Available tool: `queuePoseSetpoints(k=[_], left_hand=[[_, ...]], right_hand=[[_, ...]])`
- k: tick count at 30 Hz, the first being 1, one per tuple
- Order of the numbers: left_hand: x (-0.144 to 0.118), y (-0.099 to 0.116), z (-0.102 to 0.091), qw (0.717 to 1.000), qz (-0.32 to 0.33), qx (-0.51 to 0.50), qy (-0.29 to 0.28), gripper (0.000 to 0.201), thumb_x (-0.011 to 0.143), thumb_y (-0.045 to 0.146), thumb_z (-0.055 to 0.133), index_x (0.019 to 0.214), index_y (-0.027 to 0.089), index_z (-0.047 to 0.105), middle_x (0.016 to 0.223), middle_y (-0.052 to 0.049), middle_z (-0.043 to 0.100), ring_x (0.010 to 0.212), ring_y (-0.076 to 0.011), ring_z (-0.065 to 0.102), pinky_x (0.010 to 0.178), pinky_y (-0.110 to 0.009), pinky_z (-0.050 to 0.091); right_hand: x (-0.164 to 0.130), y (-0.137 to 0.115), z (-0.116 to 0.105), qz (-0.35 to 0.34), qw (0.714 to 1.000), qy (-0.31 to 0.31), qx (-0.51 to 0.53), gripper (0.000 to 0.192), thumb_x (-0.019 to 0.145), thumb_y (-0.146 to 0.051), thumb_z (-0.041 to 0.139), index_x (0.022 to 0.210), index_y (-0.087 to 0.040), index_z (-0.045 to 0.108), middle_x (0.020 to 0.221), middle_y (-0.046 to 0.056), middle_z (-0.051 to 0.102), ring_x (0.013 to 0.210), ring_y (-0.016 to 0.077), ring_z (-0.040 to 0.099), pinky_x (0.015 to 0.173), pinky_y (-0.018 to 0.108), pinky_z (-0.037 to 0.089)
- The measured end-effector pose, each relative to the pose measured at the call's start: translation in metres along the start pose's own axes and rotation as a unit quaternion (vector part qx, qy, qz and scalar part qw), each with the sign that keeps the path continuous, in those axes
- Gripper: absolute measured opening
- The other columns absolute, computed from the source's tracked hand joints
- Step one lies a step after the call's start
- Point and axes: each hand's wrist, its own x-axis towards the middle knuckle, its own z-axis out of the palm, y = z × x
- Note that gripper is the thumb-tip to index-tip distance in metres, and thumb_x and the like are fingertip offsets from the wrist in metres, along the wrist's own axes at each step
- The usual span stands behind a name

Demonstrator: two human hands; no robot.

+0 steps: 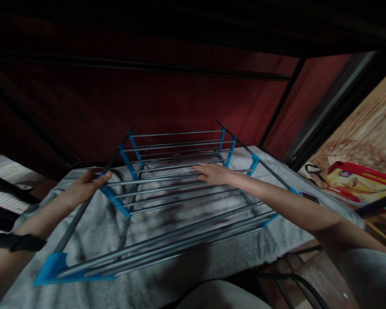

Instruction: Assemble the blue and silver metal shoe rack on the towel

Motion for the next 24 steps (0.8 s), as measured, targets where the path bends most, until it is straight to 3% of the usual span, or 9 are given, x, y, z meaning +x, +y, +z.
queuePoseSetpoints(k=[3,5,8,10,13,15,17,19,24], left_hand=[[0.005,0.014,-0.008,0.965,0.177,0.175,0.082,0.032,0.08,0.046,0.072,0.107,0.032,0.059,0.113,0.009,0.072,0.13,-0.0313,0.053,0.102,-0.05,0.048],[-0.002,0.037,0.003,0.935,0.273,0.217,0.063,0.031,0.083,0.044,0.068,0.111,0.033,0.06,0.124,0.006,0.067,0.131,-0.0297,0.052,0.11,-0.049,0.041],[-0.026,0.082,0.048,0.926,0.334,0.174,-0.016,0.031,0.077,0.039,0.076,0.106,0.031,0.068,0.117,0.002,0.068,0.115,-0.0271,0.061,0.107,-0.038,0.044],[-0.043,0.112,0.09,0.917,0.372,0.115,-0.086,0.035,0.073,0.036,0.079,0.107,0.03,0.071,0.112,-0.002,0.069,0.109,-0.026,0.065,0.1,-0.031,0.047],[-0.064,0.15,0.155,0.857,0.452,0.164,-0.182,0.035,0.087,0.037,0.066,0.119,0.025,0.067,0.122,-0.006,0.066,0.111,-0.025,0.064,0.101,-0.032,0.046],[-0.073,0.172,0.191,0.816,0.489,0.241,-0.194,0.037,0.092,0.036,0.058,0.125,0.02,0.062,0.129,-0.01,0.063,0.117,-0.0267,0.061,0.103,-0.036,0.044],[-0.079,0.193,0.223,0.784,0.519,0.281,-0.194,0.039,0.095,0.036,0.053,0.129,0.017,0.058,0.133,-0.013,0.061,0.119,-0.0274,0.06,0.104,-0.038,0.044],[-0.081,0.211,0.25,0.772,0.533,0.287,-0.196,0.041,0.097,0.036,0.05,0.132,0.015,0.055,0.134,-0.015,0.06,0.122,-0.0276,0.059,0.104,-0.038,0.044],[-0.083,0.239,0.307,0.783,0.518,0.271,-0.213,0.038,0.097,0.031,0.049,0.132,0.015,0.054,0.133,-0.014,0.063,0.12,-0.0271,0.061,0.102,-0.037,0.046]], right_hand=[[-0.023,0.032,-0.024,0.03,0.996,0.075,0.024,0.044,0.102,-0.029,0.045,0.144,-0.022,0.051,0.14,0.01,0.06,0.127,0.0197,0.056,0.106,0.033,0.041],[-0.04,0.062,-0.043,0.083,0.983,0.156,0.052,0.04,0.102,-0.029,0.044,0.138,-0.019,0.057,0.137,0.011,0.063,0.126,0.019,0.058,0.105,0.031,0.041],[-0.065,0.11,-0.063,0.195,0.932,0.288,0.102,0.037,0.102,-0.025,0.042,0.13,-0.01,0.063,0.136,0.016,0.063,0.126,0.021,0.057,0.105,0.029,0.039],[-0.081,0.136,-0.064,0.25,0.901,0.327,0.134,0.037,0.102,-0.022,0.04,0.124,-0.005,0.065,0.135,0.02,0.062,0.127,0.0247,0.056,0.107,0.032,0.039],[-0.103,0.159,-0.05,0.315,0.851,0.294,0.3,0.033,0.101,-0.031,0.045,0.113,-0.012,0.069,0.124,0.016,0.07,0.114,0.0277,0.064,0.098,0.036,0.05],[-0.114,0.166,-0.035,0.323,0.816,0.236,0.417,0.032,0.099,-0.038,0.049,0.105,-0.016,0.071,0.113,0.013,0.074,0.1,0.0266,0.069,0.088,0.035,0.055],[-0.12,0.17,-0.021,0.317,0.799,0.213,0.465,0.029,0.098,-0.038,0.052,0.097,-0.016,0.071,0.106,0.011,0.076,0.092,0.0234,0.07,0.083,0.032,0.056],[-0.12,0.173,-0.012,0.319,0.792,0.229,0.467,0.027,0.097,-0.036,0.053,0.093,-0.015,0.07,0.102,0.01,0.076,0.088,0.02,0.069,0.081,0.028,0.055],[-0.111,0.174,-0.005,0.349,0.771,0.25,0.471,0.028,0.1,-0.033,0.046,0.103,-0.013,0.067,0.088,0.01,0.076,0.076,0.0178,0.067,0.075,0.027,0.055]])
